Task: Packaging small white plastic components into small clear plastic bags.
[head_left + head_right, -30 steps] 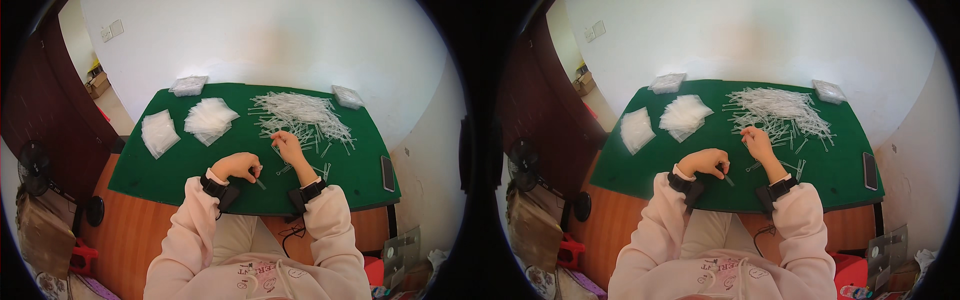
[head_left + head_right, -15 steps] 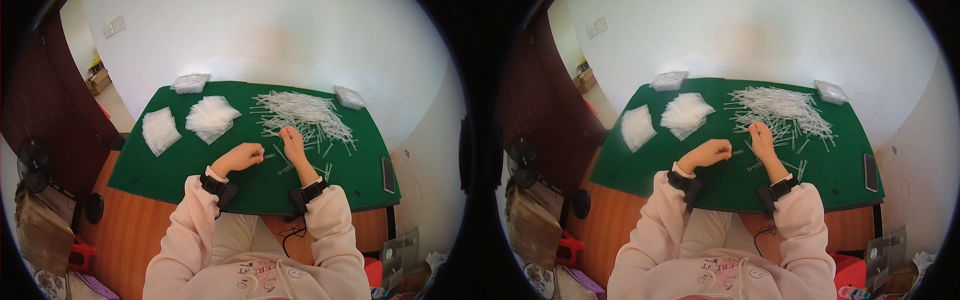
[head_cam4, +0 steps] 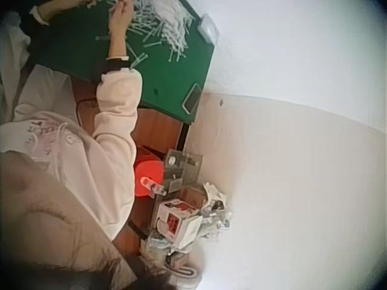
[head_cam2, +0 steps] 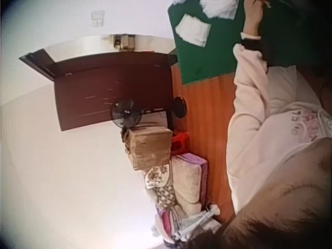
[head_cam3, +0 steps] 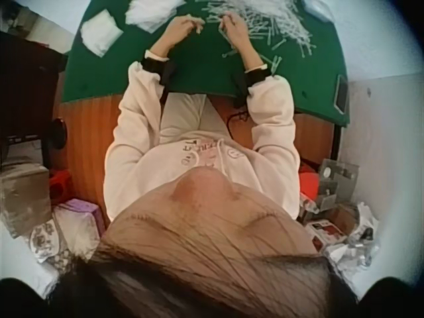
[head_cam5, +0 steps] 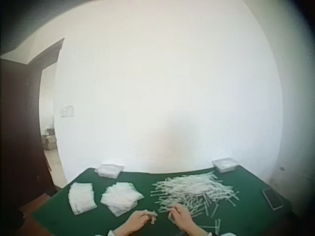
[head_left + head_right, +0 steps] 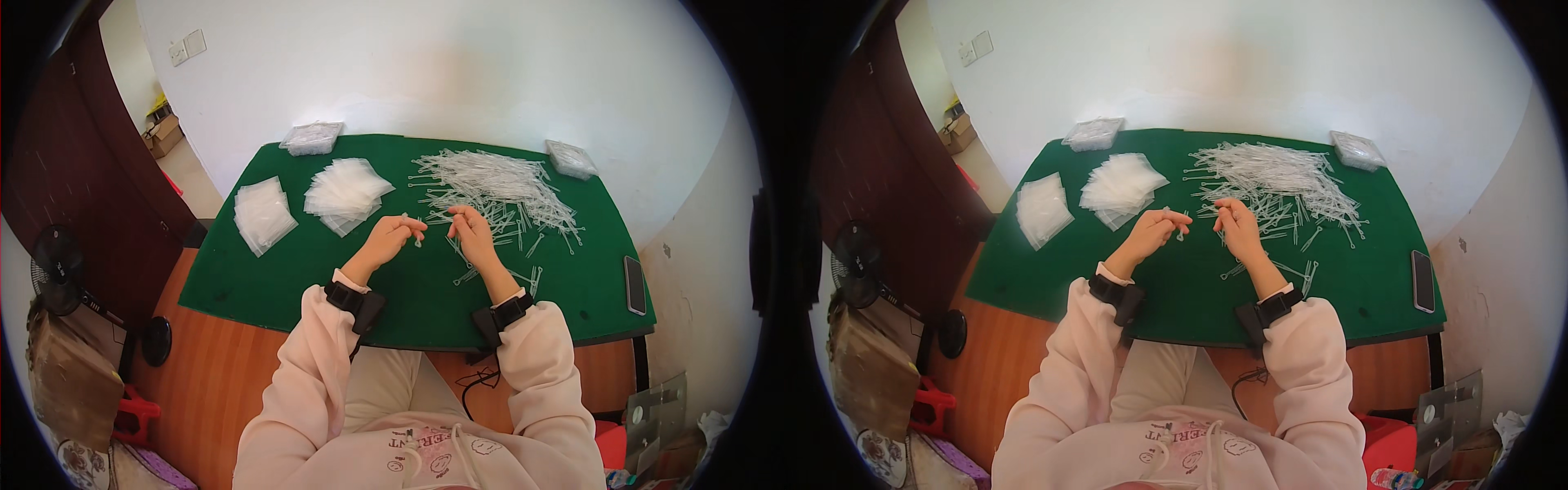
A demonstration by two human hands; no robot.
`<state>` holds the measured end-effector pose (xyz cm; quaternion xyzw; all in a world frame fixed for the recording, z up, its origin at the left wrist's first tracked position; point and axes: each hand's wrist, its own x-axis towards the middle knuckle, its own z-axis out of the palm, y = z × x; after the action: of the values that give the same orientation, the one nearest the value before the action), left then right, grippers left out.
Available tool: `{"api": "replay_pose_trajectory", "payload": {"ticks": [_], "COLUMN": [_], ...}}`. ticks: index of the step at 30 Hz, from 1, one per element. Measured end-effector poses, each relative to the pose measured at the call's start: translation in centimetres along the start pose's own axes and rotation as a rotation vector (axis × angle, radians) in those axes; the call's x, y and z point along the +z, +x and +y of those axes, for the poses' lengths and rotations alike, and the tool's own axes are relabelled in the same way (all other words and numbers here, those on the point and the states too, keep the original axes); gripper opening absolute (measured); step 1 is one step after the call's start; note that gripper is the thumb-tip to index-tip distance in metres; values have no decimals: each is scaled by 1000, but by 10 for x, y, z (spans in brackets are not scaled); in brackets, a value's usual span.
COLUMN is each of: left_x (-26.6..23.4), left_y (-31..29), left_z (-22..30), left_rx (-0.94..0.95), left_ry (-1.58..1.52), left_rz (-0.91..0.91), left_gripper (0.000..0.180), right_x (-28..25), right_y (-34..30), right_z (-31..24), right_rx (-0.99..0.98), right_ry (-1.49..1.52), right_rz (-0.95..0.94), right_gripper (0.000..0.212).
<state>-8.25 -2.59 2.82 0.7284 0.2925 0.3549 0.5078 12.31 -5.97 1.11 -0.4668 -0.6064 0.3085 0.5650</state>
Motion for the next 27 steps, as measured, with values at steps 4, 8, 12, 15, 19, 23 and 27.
{"api": "replay_pose_trajectory", "payload": {"ticks": [4,8,12,15,19,23,27], "left_x": [3,2,0,9,18,17,19], "left_y": [0,2,4,5,5,2,1], "left_z": [-4,-10,-15,-17,-16,-13,-9], "left_rx": [9,72,5,-70,-106,-116,-81], "left_ry": [-1,176,165,17,-222,-333,-276], "left_rz": [29,51,15,-10,-44,-85,-118], "left_gripper": [22,26,29,30,29,24,16], "right_x": [-2,3,3,4,8,10,10], "right_y": [2,1,-1,-4,-9,-8,-9], "right_z": [5,4,-8,-9,-10,-13,-6], "right_rx": [77,149,233,256,269,285,179], "right_ry": [149,389,422,355,352,460,354], "right_rz": [16,28,-107,-219,-324,-325,-289], "right_gripper": [15,11,10,12,16,17,15]}}
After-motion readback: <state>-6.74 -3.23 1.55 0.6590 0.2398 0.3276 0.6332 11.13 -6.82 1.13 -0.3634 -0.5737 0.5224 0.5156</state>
